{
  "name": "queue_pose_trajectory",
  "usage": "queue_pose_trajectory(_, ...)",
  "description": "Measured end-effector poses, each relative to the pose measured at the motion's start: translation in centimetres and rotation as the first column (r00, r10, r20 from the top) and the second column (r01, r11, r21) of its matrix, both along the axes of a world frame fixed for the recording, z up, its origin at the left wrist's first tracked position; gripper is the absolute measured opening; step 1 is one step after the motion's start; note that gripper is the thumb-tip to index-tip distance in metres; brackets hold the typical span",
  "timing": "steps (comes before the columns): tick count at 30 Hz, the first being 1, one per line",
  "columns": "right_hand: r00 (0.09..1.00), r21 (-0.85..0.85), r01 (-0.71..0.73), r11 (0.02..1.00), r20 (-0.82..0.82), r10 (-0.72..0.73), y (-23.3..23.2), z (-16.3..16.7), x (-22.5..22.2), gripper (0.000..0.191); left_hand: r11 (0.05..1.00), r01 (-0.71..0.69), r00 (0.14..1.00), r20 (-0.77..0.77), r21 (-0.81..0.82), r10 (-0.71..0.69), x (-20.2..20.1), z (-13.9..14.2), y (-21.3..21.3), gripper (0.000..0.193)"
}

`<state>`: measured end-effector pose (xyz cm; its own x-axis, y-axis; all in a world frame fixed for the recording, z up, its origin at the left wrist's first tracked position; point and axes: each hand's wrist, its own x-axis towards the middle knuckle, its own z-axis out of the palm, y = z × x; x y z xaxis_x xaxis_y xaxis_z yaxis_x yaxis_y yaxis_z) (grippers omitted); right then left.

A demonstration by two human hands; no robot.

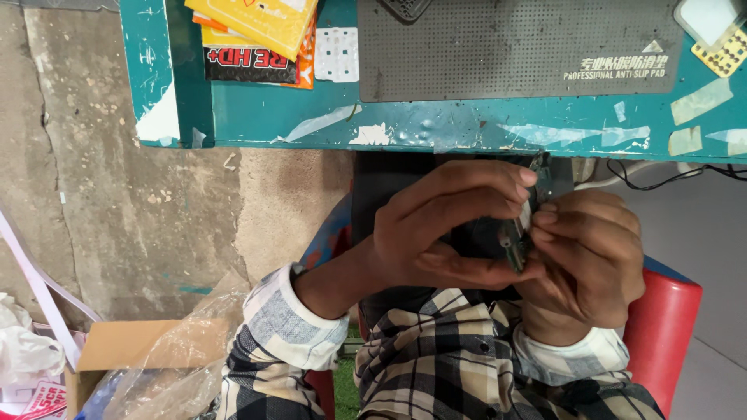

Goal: The person uses tweezers to remove a small white component from a circuit board. They then pick up a disassembled phone casing, spray it with a liquid from a bottle, and scrub the interior with a toothbrush.

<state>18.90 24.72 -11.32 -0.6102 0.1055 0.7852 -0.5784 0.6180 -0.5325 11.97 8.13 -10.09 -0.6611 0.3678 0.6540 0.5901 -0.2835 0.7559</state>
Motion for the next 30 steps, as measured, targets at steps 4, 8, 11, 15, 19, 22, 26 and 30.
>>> queue_pose_trajectory(4,0.999,0.026,-0.012,1.0,0.031,0.011,0.4,0.1,-0.3,0.044,1.0,-0.012,0.999,0.044,-0.022,0.013,0.4,-0.6,-0.3,0.058)
queue_pose_trajectory(8,0.989,0.025,0.015,1.0,0.144,-0.019,0.9,1.0,-0.7,0.05,0.997,0.004,0.993,0.117,-0.077,0.005,0.7,-1.3,-0.4,0.058)
queue_pose_trajectory(11,0.942,0.068,-0.061,0.996,0.333,0.035,2.0,2.9,-1.1,0.042,0.985,-0.036,0.997,0.059,-0.166,0.047,-0.2,-1.4,-0.3,0.058)
queue_pose_trajectory(15,0.883,-0.034,-0.177,0.984,0.435,0.174,3.4,4.4,-2.0,0.059,0.988,0.016,0.994,0.106,-0.156,0.001,-0.7,-1.6,0.2,0.059)
queue_pose_trajectory(19,0.886,-0.023,-0.229,0.973,0.409,0.219,4.5,3.6,-2.4,0.06,0.993,0.053,0.982,0.187,-0.107,-0.032,-0.5,-2.7,0.8,0.058)
queue_pose_trajectory(22,0.902,-0.019,-0.205,0.978,0.385,0.197,4.8,2.3,-2.3,0.057,0.996,0.058,0.985,0.168,-0.071,-0.045,-0.6,-3.7,1.2,0.059)
queue_pose_trajectory(26,0.929,-0.018,-0.202,0.979,0.312,0.198,4.7,1.6,-2.1,0.055,0.989,0.145,0.946,0.291,0.023,-0.145,-0.4,-4.4,1.6,0.06)
queue_pose_trajectory(30,0.902,-0.01,-0.187,0.982,0.393,0.176,4.6,1.7,-1.9,0.057,0.984,0.162,0.935,0.306,0.074,-0.177,-0.4,-4.6,1.8,0.062)
